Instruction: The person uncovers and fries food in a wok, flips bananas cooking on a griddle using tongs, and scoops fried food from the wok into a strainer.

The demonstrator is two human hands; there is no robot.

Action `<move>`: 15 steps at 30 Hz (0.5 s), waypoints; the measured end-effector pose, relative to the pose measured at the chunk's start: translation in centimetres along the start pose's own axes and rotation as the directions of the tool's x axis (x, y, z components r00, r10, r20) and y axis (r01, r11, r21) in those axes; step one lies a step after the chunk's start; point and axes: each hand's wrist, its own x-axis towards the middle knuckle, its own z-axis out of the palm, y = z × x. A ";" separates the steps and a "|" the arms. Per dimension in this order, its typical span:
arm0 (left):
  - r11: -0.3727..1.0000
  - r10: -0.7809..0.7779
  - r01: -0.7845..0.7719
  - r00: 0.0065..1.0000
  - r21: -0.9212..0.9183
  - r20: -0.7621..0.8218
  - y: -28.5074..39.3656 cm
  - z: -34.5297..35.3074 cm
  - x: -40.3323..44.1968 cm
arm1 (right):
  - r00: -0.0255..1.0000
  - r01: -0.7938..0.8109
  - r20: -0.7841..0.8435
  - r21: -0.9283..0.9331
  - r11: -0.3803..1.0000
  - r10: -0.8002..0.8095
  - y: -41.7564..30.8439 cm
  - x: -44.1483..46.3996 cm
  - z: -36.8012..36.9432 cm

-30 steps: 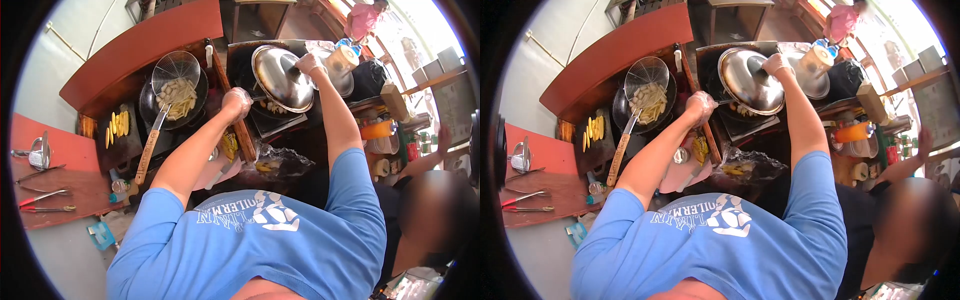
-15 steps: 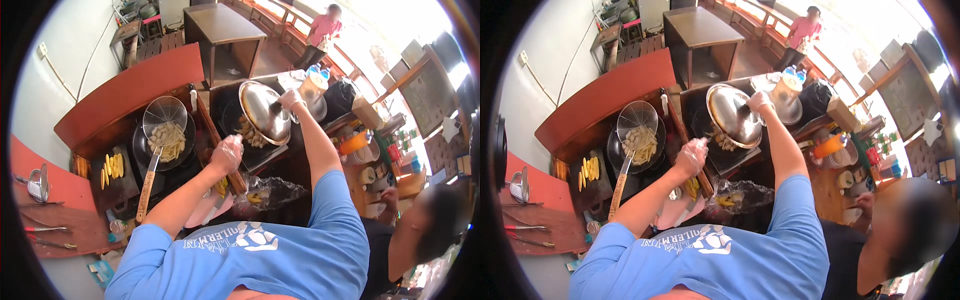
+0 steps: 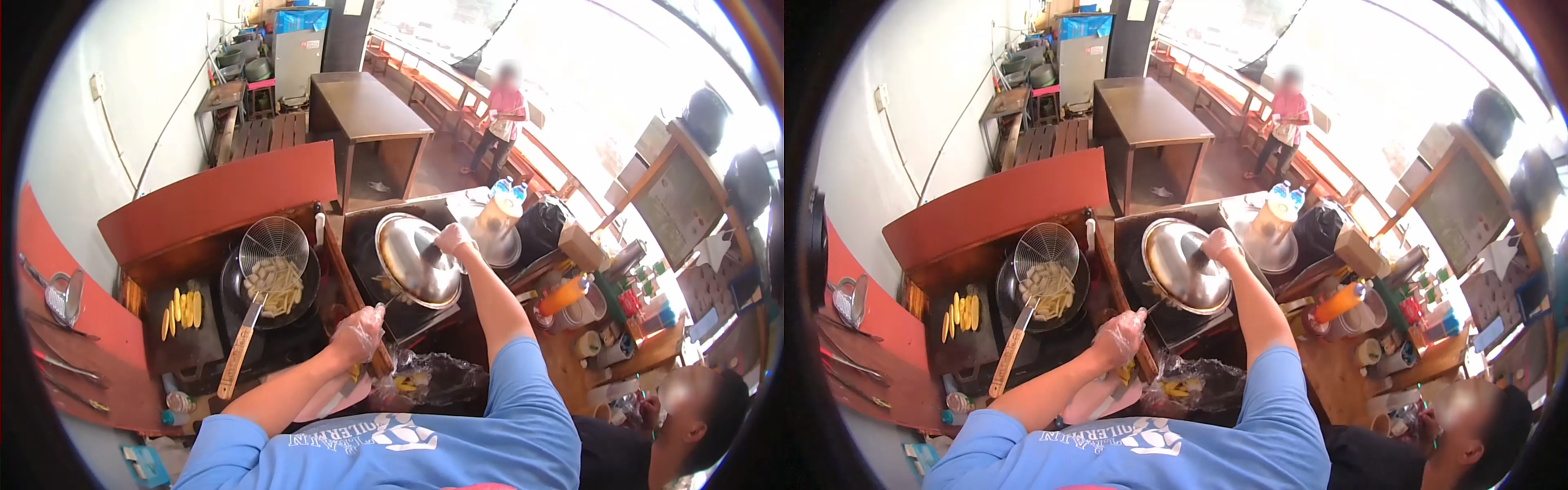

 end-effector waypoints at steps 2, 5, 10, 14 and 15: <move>0.998 -0.011 0.015 0.998 0.056 -0.059 0.5 0.1 -1.2 | 0.991 -0.056 -0.113 0.094 0.994 0.067 0.0 0.0 1.0; 0.997 -0.036 0.038 0.999 0.067 -0.037 0.7 0.2 -2.2 | 0.892 0.382 0.038 -0.595 0.707 -0.450 1.3 -0.3 1.1; 0.980 0.091 -0.061 0.984 0.188 -0.153 -0.4 1.3 -2.8 | 0.889 0.412 0.081 -0.571 0.710 -0.450 3.4 2.9 3.3; 0.974 -0.228 0.225 0.968 -0.039 -0.105 -1.0 0.5 -1.7 | 0.870 0.424 0.015 -0.535 0.731 -0.494 5.0 3.8 2.5; 0.972 -0.234 0.231 0.967 -0.037 -0.102 -1.9 0.7 -1.1 | 0.851 0.464 0.015 -0.490 0.738 -0.526 5.7 4.1 2.5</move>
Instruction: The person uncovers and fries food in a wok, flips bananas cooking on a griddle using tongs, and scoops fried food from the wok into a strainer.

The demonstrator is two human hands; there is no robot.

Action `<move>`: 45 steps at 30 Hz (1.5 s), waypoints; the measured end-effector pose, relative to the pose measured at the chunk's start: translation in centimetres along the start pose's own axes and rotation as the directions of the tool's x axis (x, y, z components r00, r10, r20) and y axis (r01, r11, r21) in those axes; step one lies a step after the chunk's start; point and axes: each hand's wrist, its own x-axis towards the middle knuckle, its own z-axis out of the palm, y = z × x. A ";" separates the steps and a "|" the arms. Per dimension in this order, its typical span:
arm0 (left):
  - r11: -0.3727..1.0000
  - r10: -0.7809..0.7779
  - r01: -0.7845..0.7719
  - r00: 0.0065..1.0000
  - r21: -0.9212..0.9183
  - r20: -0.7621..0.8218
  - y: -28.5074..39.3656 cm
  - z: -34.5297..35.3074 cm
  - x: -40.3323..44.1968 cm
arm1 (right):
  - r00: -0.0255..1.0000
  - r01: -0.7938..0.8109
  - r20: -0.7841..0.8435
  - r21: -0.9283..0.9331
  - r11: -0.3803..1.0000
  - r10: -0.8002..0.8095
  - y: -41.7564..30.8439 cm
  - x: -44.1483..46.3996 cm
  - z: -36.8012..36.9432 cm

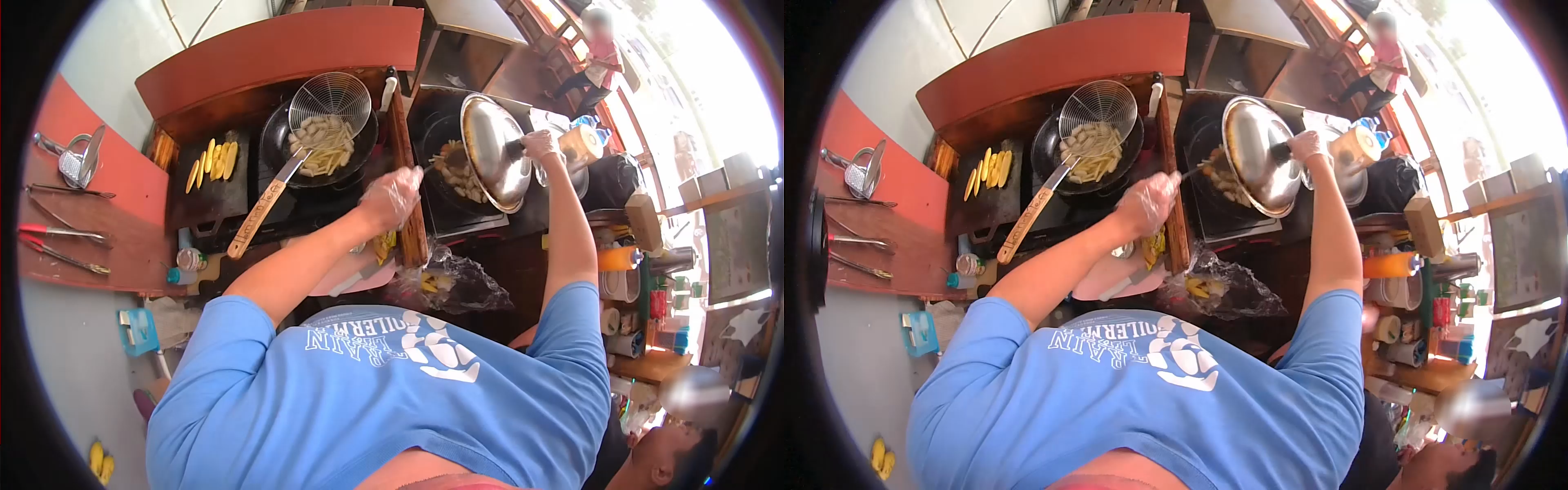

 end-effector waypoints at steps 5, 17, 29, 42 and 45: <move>0.998 -0.061 0.064 0.988 0.021 -0.141 -3.3 1.9 5.3 | 1.000 0.004 0.005 0.144 0.990 -0.004 -0.3 -0.6 -1.7; 1.000 -0.028 0.028 0.999 0.013 -0.018 -5.6 8.7 8.1 | 0.996 0.078 -0.048 0.208 0.975 -0.069 0.4 -0.7 2.3; 0.945 -0.149 0.052 0.947 0.323 0.283 -2.2 5.6 6.9 | 0.995 0.090 -0.070 0.255 0.963 -0.075 0.1 -2.8 0.5; 0.987 -0.069 0.057 0.995 -0.149 -0.073 1.8 6.7 5.1 | 0.984 -0.113 0.029 0.859 0.500 0.174 6.2 -2.1 8.8; 0.984 0.149 -0.163 0.973 -0.070 -0.177 2.2 5.3 3.4 | 0.981 -0.129 0.038 0.857 0.499 0.188 7.0 -2.0 9.3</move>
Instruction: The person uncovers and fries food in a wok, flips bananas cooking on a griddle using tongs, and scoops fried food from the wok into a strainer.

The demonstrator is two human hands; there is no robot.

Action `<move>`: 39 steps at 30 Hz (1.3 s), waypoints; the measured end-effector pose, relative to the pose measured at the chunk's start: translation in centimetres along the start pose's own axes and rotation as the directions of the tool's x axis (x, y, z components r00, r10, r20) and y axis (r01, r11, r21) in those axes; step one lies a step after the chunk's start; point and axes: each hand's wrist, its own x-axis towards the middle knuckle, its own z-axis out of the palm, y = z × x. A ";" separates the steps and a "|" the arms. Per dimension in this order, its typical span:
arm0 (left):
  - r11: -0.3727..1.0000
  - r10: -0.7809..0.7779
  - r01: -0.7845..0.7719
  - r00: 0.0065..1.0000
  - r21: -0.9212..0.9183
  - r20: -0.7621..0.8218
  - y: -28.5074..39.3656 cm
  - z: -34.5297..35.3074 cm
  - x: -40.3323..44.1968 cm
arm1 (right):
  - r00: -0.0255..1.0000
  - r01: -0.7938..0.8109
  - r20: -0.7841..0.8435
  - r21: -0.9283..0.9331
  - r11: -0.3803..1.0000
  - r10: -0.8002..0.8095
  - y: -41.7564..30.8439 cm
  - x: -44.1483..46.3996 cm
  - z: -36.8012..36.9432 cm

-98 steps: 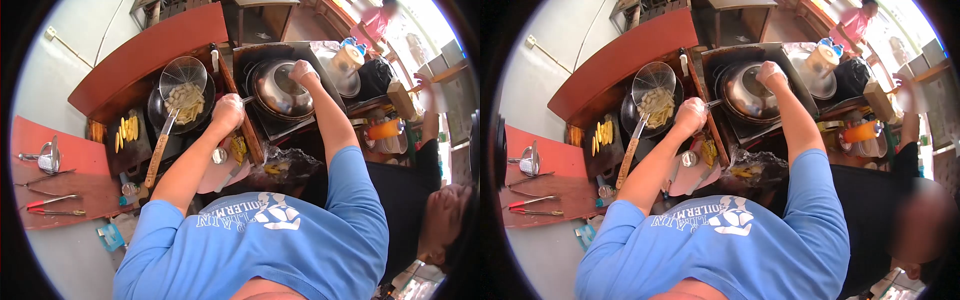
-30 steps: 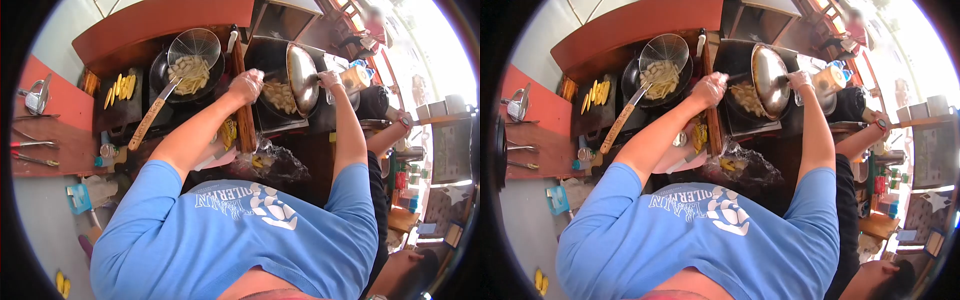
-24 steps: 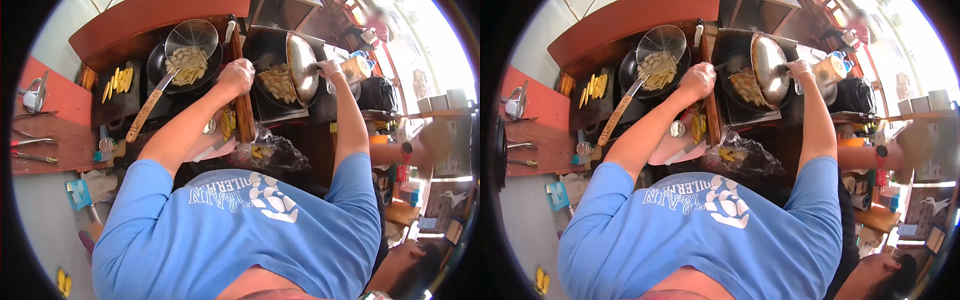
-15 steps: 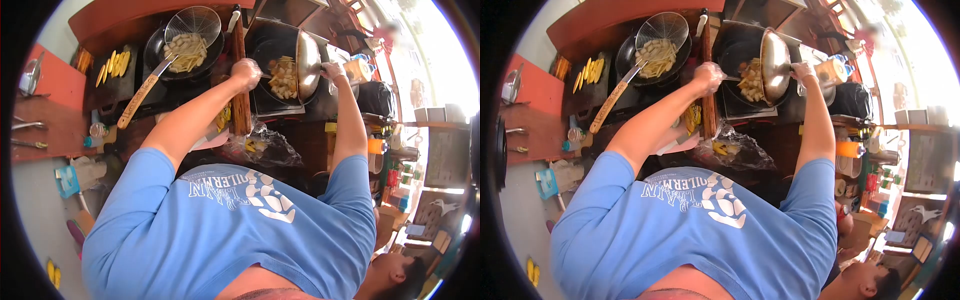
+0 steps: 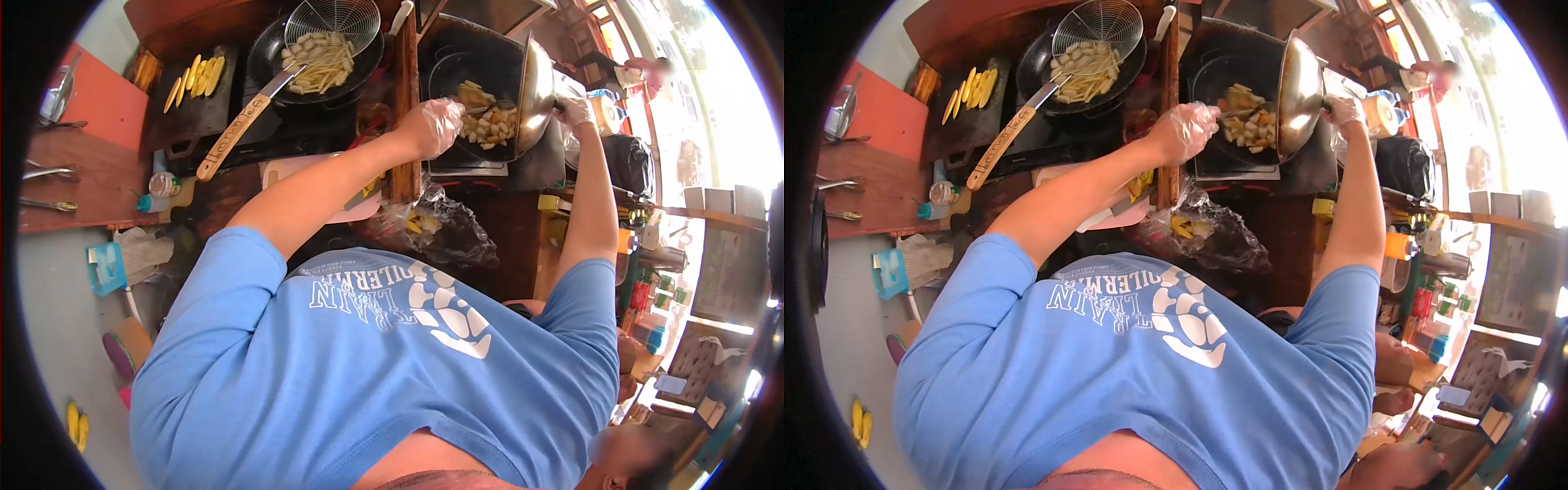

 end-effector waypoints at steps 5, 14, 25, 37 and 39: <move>0.998 0.068 -0.068 0.997 -0.001 -0.021 2.1 -1.6 -1.8 | 0.999 -0.031 0.022 -0.026 0.999 0.032 -0.1 0.9 -0.1; 0.991 -0.084 0.062 0.978 0.116 0.189 2.6 -4.8 -3.8 | 0.999 0.008 0.045 -0.085 0.996 -0.004 -3.6 1.4 0.5; 0.946 -0.300 0.263 0.931 0.189 0.209 -0.6 -3.6 -2.4 | 0.972 0.233 0.112 -0.579 0.781 -0.207 -13.2 -2.5 0.3; 0.987 -0.162 0.161 0.981 -0.023 -0.110 0.5 -9.3 -8.2 | 0.970 0.241 0.224 -0.864 0.443 -0.091 -12.4 1.7 1.9; 0.910 -0.412 0.388 0.880 -0.142 -0.236 1.9 -12.3 -8.7 | 0.986 0.165 0.142 -0.882 0.442 -0.084 -12.2 2.2 2.5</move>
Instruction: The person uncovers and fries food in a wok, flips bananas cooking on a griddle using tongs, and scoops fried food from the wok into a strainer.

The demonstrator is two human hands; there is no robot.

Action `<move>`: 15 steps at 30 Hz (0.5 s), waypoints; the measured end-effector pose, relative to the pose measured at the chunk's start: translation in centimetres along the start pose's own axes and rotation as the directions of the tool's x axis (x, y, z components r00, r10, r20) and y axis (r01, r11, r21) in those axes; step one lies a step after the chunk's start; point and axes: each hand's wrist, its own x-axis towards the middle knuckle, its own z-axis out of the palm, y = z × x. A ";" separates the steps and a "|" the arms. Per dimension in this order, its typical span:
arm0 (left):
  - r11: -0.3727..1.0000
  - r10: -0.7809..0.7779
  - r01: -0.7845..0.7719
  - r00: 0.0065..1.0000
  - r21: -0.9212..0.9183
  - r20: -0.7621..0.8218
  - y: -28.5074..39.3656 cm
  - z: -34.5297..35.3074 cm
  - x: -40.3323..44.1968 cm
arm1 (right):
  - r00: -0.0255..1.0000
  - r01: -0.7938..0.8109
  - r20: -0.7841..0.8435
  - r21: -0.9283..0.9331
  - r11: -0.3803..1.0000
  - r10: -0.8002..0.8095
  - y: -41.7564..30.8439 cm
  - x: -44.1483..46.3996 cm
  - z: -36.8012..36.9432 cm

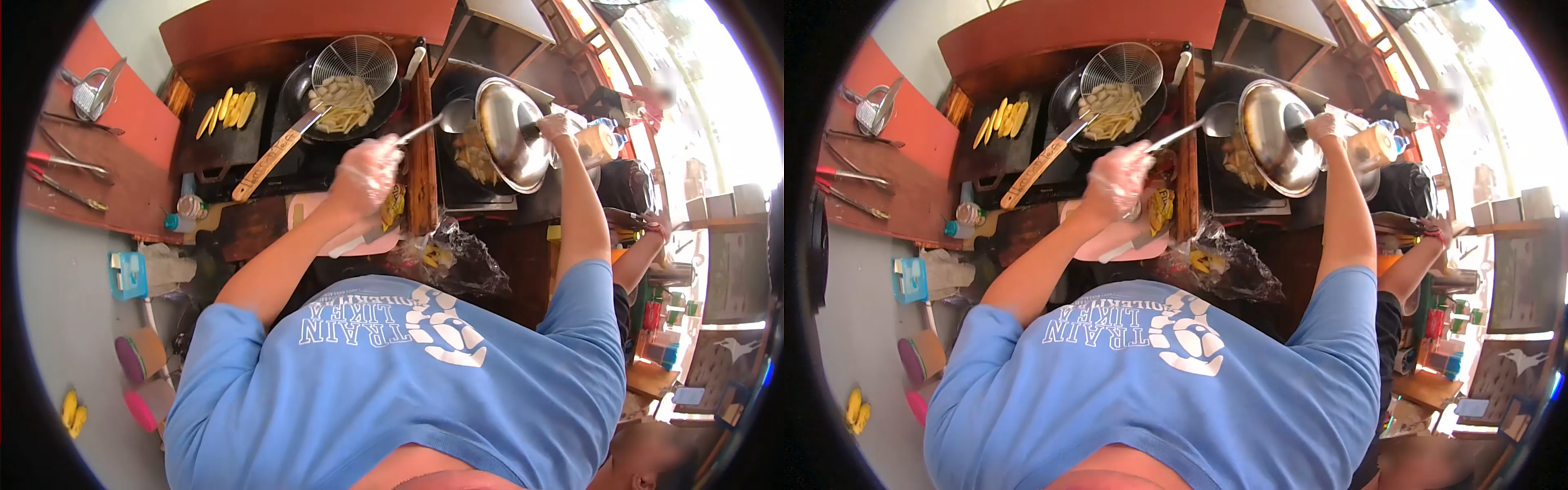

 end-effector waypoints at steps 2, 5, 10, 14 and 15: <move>0.987 -0.163 0.163 0.978 -0.010 -0.129 0.1 -2.8 -0.3 | 0.977 -0.193 -0.071 0.130 0.973 0.203 0.5 2.7 3.5; 0.933 -0.312 0.277 0.942 -0.231 -0.127 -0.7 -7.8 -2.2 | 0.934 -0.355 0.101 0.388 0.850 0.344 -1.0 3.4 2.1; 0.459 -0.690 0.425 0.724 -0.780 -0.011 -2.8 -14.4 -5.5 | 0.862 -0.492 0.222 0.588 0.642 0.456 -7.7 1.0 -5.0; 0.447 -0.769 0.429 0.632 -0.785 -0.092 -4.3 -18.3 -6.2 | 0.862 -0.491 0.221 0.586 0.644 0.456 -10.1 0.4 -5.5; 0.458 -0.783 0.441 0.611 -0.772 -0.116 -5.3 -18.9 -6.3 | 0.849 -0.512 0.225 0.580 0.634 0.479 -10.5 0.2 -5.7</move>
